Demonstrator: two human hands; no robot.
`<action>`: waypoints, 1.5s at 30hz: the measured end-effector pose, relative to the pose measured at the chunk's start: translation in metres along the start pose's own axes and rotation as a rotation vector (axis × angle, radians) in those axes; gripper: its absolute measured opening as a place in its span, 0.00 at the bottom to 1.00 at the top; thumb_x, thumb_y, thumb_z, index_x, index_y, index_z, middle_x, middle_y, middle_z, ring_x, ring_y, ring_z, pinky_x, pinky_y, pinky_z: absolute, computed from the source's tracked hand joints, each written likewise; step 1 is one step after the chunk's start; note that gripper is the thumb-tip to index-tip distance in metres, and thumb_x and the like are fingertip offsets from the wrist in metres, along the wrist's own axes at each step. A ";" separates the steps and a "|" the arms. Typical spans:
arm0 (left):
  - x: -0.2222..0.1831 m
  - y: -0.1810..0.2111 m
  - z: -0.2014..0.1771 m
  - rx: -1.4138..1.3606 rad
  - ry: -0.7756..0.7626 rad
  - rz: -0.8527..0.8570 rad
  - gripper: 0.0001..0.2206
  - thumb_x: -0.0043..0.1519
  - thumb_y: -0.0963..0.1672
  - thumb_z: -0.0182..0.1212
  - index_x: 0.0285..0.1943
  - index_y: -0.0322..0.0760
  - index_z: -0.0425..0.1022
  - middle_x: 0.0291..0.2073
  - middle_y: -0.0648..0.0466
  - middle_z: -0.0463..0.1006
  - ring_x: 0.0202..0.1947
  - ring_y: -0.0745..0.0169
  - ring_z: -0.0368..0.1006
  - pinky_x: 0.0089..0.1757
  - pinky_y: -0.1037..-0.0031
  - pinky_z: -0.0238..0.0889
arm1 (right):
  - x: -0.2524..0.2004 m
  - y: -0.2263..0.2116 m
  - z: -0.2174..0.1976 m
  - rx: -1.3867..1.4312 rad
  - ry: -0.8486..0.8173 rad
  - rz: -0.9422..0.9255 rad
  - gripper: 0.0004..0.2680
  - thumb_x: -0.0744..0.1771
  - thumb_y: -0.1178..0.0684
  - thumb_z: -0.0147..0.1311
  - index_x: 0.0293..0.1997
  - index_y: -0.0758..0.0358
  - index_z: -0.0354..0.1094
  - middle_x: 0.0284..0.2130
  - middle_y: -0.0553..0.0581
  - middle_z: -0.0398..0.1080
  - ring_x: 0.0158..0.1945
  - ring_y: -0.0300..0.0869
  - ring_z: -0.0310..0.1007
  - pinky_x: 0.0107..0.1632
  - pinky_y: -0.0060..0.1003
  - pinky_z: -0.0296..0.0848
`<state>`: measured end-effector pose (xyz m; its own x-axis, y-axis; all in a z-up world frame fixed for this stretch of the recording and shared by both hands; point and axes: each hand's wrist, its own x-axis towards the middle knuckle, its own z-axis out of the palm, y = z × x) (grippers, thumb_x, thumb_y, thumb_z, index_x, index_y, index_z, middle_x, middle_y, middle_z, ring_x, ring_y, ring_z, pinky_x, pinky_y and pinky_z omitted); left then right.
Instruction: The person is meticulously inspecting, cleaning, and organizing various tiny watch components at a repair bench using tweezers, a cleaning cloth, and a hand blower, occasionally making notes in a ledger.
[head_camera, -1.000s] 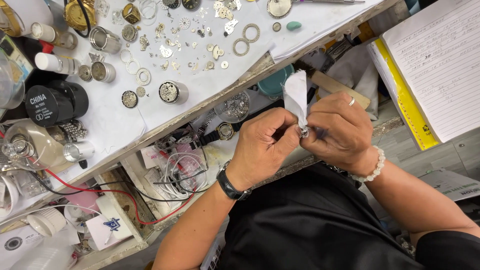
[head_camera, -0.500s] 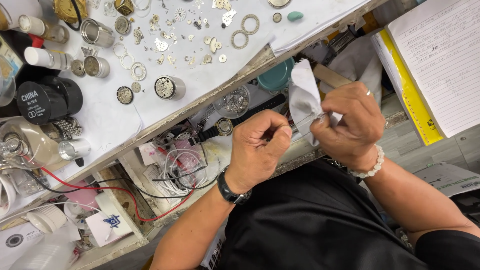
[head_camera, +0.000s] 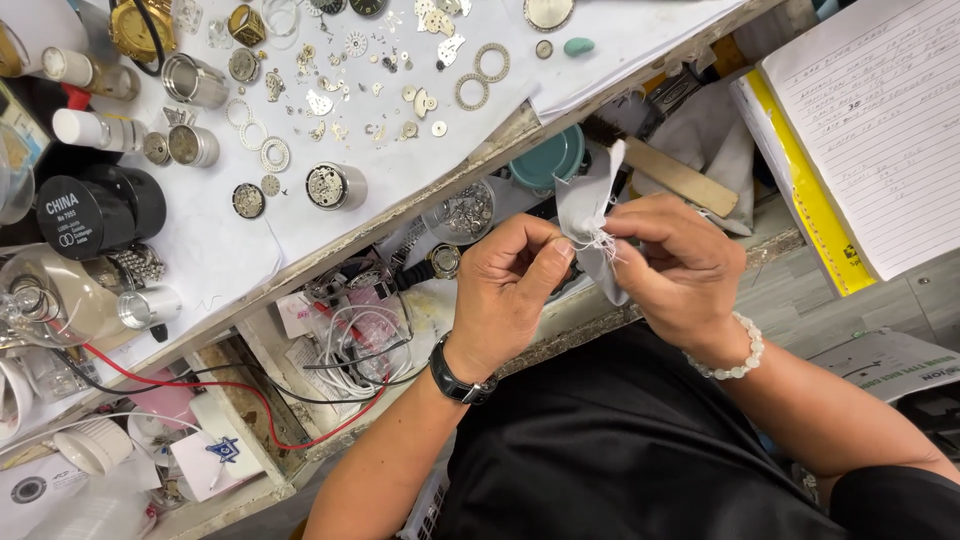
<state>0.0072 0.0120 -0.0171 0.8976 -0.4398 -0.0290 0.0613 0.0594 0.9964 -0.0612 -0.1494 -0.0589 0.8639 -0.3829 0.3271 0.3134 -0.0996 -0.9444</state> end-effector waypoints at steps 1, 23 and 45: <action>-0.001 -0.002 0.000 0.001 0.000 -0.002 0.07 0.66 0.42 0.62 0.33 0.37 0.77 0.19 0.54 0.73 0.26 0.75 0.60 0.29 0.78 0.62 | -0.002 0.004 -0.003 0.001 0.001 0.002 0.06 0.65 0.67 0.62 0.44 0.81 0.74 0.36 0.73 0.73 0.41 0.52 0.74 0.42 0.43 0.75; -0.005 -0.006 0.004 0.114 -0.178 -0.023 0.09 0.67 0.46 0.62 0.34 0.40 0.78 0.18 0.55 0.73 0.23 0.74 0.63 0.27 0.78 0.62 | 0.022 -0.006 -0.018 -0.431 -0.194 -0.434 0.07 0.62 0.69 0.61 0.29 0.61 0.76 0.28 0.55 0.73 0.29 0.49 0.72 0.31 0.42 0.73; -0.007 0.001 0.002 0.146 -0.121 0.056 0.06 0.61 0.43 0.67 0.32 0.41 0.77 0.14 0.59 0.64 0.20 0.75 0.62 0.24 0.80 0.62 | 0.020 0.005 -0.011 -0.399 -0.195 -0.570 0.04 0.60 0.67 0.57 0.29 0.64 0.72 0.25 0.60 0.67 0.26 0.53 0.67 0.31 0.44 0.71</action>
<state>0.0005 0.0135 -0.0155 0.8383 -0.5445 0.0282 -0.0592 -0.0394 0.9975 -0.0465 -0.1683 -0.0575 0.6750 -0.0045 0.7378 0.6008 -0.5772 -0.5531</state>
